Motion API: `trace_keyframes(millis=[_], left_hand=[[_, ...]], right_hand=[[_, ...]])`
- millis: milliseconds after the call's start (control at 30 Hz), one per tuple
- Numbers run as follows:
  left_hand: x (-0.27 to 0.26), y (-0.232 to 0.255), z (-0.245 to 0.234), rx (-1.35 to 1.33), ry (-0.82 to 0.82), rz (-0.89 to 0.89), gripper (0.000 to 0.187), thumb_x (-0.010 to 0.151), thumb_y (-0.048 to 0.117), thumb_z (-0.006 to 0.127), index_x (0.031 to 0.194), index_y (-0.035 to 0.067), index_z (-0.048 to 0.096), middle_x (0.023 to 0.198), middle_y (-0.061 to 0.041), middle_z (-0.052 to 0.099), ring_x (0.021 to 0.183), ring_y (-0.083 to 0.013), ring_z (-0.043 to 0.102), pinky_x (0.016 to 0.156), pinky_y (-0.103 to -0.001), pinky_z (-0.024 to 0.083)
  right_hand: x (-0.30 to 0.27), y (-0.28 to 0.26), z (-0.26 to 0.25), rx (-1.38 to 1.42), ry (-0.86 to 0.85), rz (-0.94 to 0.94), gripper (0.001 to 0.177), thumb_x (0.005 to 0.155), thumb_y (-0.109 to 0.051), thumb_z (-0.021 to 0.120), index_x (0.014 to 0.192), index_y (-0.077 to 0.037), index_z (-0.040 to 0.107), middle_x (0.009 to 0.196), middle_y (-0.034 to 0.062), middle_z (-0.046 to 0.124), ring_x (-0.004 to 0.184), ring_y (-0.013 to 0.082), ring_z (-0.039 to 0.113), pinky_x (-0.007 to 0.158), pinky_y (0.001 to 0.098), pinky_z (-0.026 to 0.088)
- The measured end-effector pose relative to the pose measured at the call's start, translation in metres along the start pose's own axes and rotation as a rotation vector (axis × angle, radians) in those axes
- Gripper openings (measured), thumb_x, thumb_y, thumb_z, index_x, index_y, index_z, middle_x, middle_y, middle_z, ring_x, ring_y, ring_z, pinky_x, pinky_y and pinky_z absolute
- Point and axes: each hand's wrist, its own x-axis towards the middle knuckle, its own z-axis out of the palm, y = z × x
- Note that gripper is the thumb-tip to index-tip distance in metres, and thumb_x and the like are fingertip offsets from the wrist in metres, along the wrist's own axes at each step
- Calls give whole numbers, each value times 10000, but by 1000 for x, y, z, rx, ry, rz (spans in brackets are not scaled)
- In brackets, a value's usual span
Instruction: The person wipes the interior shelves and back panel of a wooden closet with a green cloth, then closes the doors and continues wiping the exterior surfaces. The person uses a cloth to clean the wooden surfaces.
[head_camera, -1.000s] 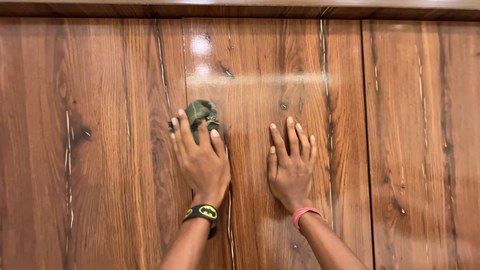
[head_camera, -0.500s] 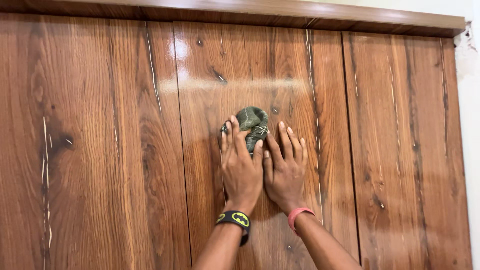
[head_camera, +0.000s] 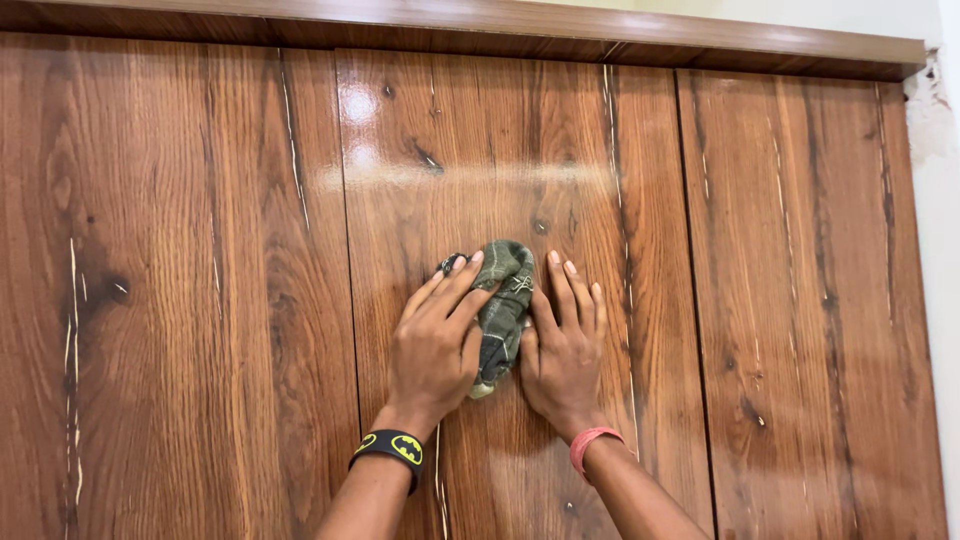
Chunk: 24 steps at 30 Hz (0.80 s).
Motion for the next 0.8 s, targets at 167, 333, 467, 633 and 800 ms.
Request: trace_keyframes(millis=[167,333,467,633,800], left_hand=[[-2,1,10,8,57,-33,284,914,34,589,1198,47,599,1446,-120,624,1369,-302,572,1183,-455,419],[-4,-2,15,37,111,-36,289,967,95,597,1242,43,524,1467,-99,600,1387,-318,553,1187,-482,406],[-6,0,14,138,125,-50,396,976,173,563,1350,48,534,1497,-127,561,1426,-319,500,1186,-492,361],[-9,-2,14,326,217,-148,401,1031,270,454,1385,127,580,1523,-167,513,1460,-303,439,1229,-503,290],[-8,-11,18,298,405,-385,441,1083,230,376,1431,15,543,1508,-161,536,1488,-311,436,1276,-575,153]], right_hand=[[-3,3,-1,87,26,-6,535,967,-185,516,1484,-52,486,1615,133,410,1536,328,329,1275,549,169],[-6,0,-4,231,56,-6,562,1001,-258,518,1524,-79,412,1593,128,427,1523,316,343,1287,542,163],[-8,-14,-15,284,42,-79,529,997,-298,503,1486,-94,504,1599,187,388,1517,354,324,1268,544,153],[16,-50,4,414,12,45,472,1077,-282,418,1447,-32,574,1630,217,365,1543,385,309,1269,573,176],[42,-72,23,399,-14,52,440,1083,-298,445,1426,-63,589,1627,194,385,1537,371,319,1253,596,150]])
